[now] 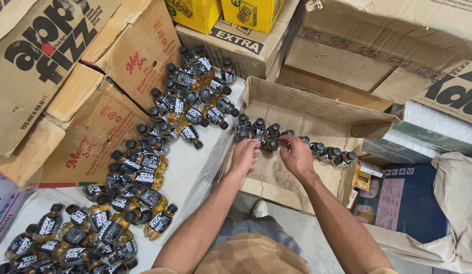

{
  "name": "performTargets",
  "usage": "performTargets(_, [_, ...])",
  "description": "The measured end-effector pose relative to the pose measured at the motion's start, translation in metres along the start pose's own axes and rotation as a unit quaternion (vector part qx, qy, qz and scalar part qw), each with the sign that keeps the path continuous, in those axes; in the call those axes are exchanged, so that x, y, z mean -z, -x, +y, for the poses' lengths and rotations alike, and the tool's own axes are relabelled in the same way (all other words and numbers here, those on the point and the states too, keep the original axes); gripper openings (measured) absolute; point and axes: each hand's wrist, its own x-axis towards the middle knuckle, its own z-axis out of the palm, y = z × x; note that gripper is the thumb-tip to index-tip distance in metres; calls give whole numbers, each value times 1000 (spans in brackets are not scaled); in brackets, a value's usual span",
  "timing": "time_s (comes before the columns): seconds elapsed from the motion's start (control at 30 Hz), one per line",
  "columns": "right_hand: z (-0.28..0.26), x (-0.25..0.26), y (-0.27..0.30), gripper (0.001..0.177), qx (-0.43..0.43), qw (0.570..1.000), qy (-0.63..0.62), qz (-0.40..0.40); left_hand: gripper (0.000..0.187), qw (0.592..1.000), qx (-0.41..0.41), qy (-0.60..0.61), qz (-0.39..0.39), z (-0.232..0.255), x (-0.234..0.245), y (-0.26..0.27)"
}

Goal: The person opens a cardboard box and arranges small bottles of apple-flavored sparkling drink inside it. They pick up bottles from a pile on the floor and place them in neat rows within the box.

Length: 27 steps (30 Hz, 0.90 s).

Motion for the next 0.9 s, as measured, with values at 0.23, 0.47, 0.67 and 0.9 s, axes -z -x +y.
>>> performTargets(0.23, [-37,-6,0,37,100,988,-65,98,24,992,-121,-24,1,18,22,-8])
performTargets(0.47, [-110,-9,-11,30,159,975,-156,19,28,990,-135,23,39,40,57,4])
performTargets(0.67, [-152,-30,-19,35,156,979,-113,-68,43,994,-79,47,59,44,86,4])
performTargets(0.9, [-153,-75,-48,42,146,985,16,-94,75,996,-25,84,2,66,96,20])
